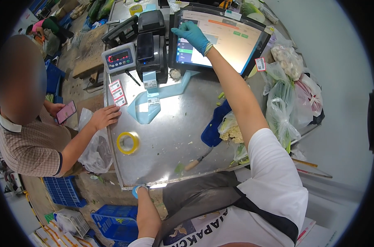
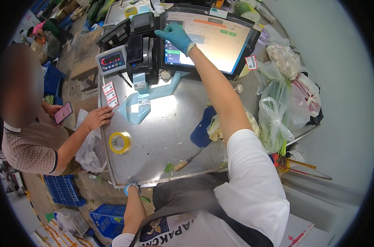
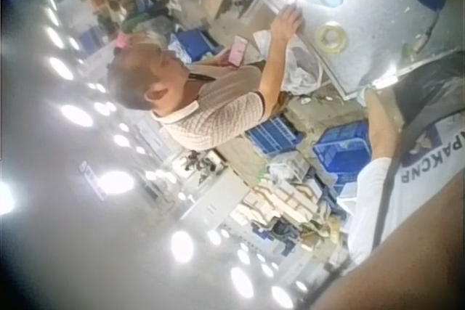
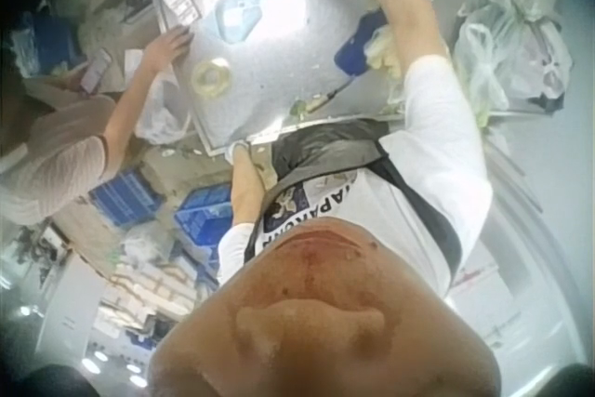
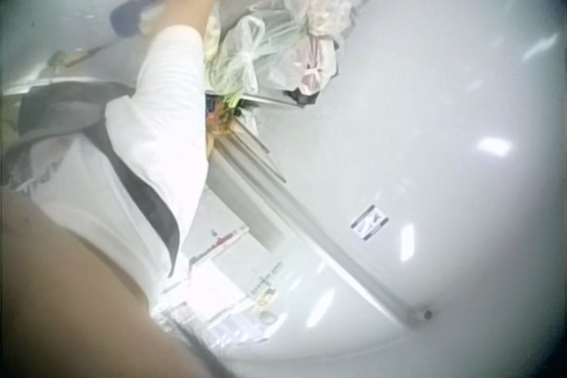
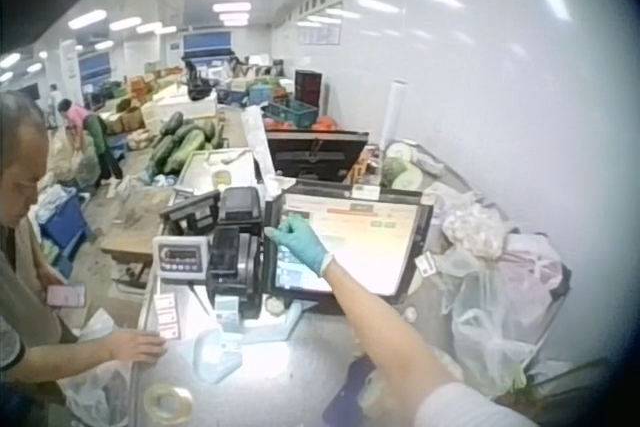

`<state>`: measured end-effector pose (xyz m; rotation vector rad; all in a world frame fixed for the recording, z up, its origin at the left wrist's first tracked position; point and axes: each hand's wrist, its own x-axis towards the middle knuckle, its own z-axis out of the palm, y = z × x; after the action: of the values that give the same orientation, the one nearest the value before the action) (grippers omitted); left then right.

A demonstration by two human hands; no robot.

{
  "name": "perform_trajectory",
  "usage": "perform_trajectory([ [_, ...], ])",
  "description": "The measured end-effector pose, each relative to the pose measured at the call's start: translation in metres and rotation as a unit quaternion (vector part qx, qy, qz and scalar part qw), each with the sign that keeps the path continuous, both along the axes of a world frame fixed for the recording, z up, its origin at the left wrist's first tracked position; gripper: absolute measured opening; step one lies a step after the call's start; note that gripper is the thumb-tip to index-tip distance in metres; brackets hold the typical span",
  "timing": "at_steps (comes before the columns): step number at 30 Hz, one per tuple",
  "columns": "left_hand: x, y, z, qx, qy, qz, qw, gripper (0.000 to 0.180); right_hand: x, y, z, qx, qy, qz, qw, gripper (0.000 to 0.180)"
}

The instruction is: The person weighs a bag of garlic on a digital scale, inputs information into a POS system, and ties the bag closed.

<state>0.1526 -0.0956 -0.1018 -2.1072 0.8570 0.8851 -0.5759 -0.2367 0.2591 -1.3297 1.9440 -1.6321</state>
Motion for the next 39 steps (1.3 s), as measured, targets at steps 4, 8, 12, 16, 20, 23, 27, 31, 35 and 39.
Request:
perform_trajectory([
  [4,0.01,0.004,-0.015,0.184,-0.084,-0.281,0.938,0.035,0.001,0.0,0.008,-0.005,-0.007,-0.009,1.0,0.043],
  [8,0.003,0.004,-0.014,0.247,-0.087,-0.405,0.876,0.033,0.01,0.007,0.008,-0.006,-0.099,0.005,0.995,0.043],
  [12,0.017,0.008,-0.022,0.243,-0.096,-0.38,0.887,0.033,0.037,0.009,-0.006,0.036,-0.077,0.035,0.996,0.043],
  [16,-0.013,-0.003,0.005,0.227,-0.089,-0.453,0.858,0.034,0.044,0.03,-0.046,0.065,-0.094,0.041,0.993,0.046],
  [20,-0.023,-0.002,0.039,0.265,-0.06,-0.524,0.807,0.036,0.07,0.042,-0.063,0.14,-0.078,0.029,0.987,0.046],
  [23,-0.022,-0.003,0.041,0.26,-0.069,-0.508,0.818,0.036,0.068,0.047,-0.08,0.145,-0.021,0.027,0.989,0.045],
  [27,-0.016,-0.002,0.032,0.224,-0.079,-0.45,0.861,0.036,0.063,0.058,-0.098,0.178,-0.031,0.017,0.983,0.045],
  [31,-0.011,-0.002,0.024,0.181,-0.073,-0.37,0.909,0.037,0.065,0.065,-0.098,0.236,-0.016,0.027,0.971,0.043],
  [35,-0.011,-0.005,0.019,0.105,-0.047,-0.24,0.964,0.038,0.055,0.063,-0.085,0.207,-0.115,0.017,0.971,0.042],
  [39,-0.011,-0.007,0.018,0.031,-0.013,-0.109,0.994,0.039,0.033,0.041,-0.06,0.198,-0.037,0.01,0.979,0.042],
])
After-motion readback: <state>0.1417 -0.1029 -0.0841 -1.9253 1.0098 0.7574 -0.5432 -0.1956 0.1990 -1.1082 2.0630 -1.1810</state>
